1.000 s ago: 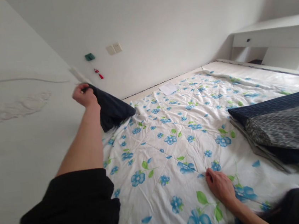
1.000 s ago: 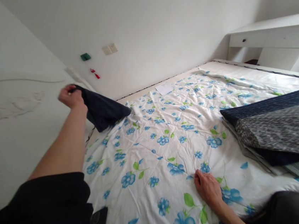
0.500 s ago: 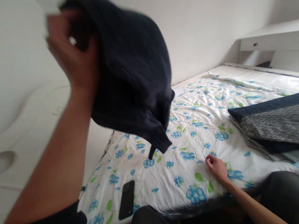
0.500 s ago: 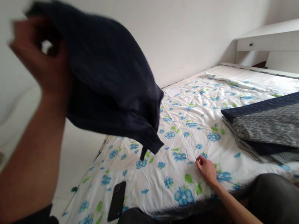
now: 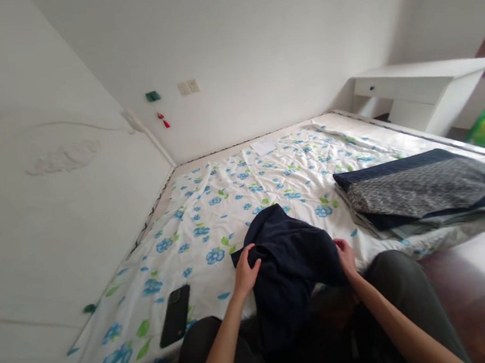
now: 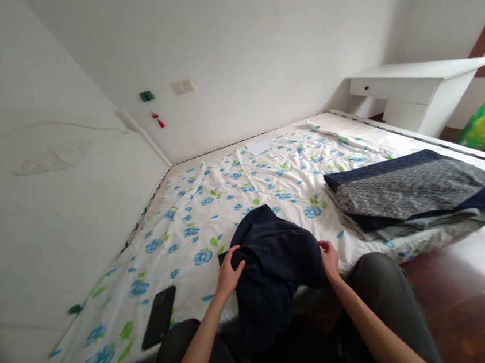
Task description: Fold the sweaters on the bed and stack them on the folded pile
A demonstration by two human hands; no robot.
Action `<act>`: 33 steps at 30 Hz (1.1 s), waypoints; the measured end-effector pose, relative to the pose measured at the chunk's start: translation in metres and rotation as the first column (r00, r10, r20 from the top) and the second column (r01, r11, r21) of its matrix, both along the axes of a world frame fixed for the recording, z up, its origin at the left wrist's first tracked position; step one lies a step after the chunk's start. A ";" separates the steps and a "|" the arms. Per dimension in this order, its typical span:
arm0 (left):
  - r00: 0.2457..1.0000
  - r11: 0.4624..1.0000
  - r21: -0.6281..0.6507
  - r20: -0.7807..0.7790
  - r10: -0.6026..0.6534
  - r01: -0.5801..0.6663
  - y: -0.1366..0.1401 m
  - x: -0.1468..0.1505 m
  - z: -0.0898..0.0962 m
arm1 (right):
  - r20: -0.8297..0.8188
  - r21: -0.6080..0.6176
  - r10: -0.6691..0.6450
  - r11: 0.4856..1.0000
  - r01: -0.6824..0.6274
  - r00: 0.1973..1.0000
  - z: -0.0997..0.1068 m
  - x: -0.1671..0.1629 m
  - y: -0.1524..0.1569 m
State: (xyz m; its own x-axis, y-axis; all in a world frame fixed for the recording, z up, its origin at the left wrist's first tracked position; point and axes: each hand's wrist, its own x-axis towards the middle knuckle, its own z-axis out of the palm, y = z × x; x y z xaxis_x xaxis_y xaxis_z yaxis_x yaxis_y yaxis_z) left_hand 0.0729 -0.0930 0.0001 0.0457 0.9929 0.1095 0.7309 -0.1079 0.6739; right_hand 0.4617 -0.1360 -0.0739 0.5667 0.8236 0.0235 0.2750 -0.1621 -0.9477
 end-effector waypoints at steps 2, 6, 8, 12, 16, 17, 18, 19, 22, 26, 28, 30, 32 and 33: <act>0.996 0.994 -0.066 0.029 0.085 -0.083 0.005 -0.004 -0.003 | 0.010 0.001 -0.129 0.992 0.129 0.992 0.002 -0.013 -0.024; 0.989 0.964 -0.229 0.017 0.145 -0.138 0.016 -0.009 -0.010 | 0.165 0.105 0.173 0.976 -0.192 0.971 0.006 -0.057 -0.073; 0.989 0.966 -0.225 0.040 0.140 -0.127 0.021 -0.010 -0.013 | 0.269 0.090 0.335 0.925 -0.370 0.903 0.006 -0.076 -0.084; 0.974 0.965 -0.214 0.133 0.184 -0.153 0.024 -0.014 -0.010 | 0.231 0.020 0.435 0.892 -0.451 0.871 0.010 -0.077 -0.067; 0.830 0.935 -0.302 0.461 0.315 -0.187 0.022 -0.016 -0.003 | 0.011 0.030 0.346 0.938 -0.346 0.938 0.034 -0.038 -0.015; 0.758 0.923 -0.334 0.546 0.357 -0.194 0.022 -0.015 -0.001 | -0.030 0.052 0.290 0.956 -0.288 0.957 0.043 -0.027 -0.001; 0.685 0.910 -0.362 0.613 0.395 -0.201 0.022 -0.015 0.001 | -0.064 0.072 0.226 0.973 -0.221 0.972 0.052 -0.016 0.012; 0.616 0.898 -0.387 0.661 0.429 -0.210 0.022 -0.014 0.003 | -0.089 0.088 0.162 0.984 -0.154 0.983 0.060 -0.006 0.023; 0.486 0.872 -0.432 0.725 0.488 -0.230 0.021 -0.012 0.008 | -0.095 0.118 0.132 0.986 -0.120 0.987 0.076 0.010 0.038; 0.513 0.883 -0.417 0.721 0.465 -0.214 0.019 -0.010 0.012 | 0.012 0.084 0.491 0.868 -0.490 0.871 0.062 -0.012 0.007; 0.554 0.897 -0.395 0.710 0.435 -0.199 0.016 -0.010 0.012 | 0.107 0.000 0.628 0.775 -0.631 0.771 0.044 -0.032 -0.019; 0.582 0.902 -0.399 0.698 0.417 -0.168 0.013 -0.012 0.011 | 0.182 -0.078 0.654 0.754 -0.652 0.734 0.027 -0.044 -0.039; 0.646 0.906 -0.414 0.670 0.366 -0.084 0.007 -0.016 0.008 | 0.155 -0.123 0.637 0.771 -0.625 0.756 0.017 -0.043 -0.045; 0.700 0.910 -0.415 0.641 0.314 -0.028 0.004 -0.018 0.006 | 0.102 -0.138 0.638 0.769 -0.624 0.763 0.015 -0.038 -0.043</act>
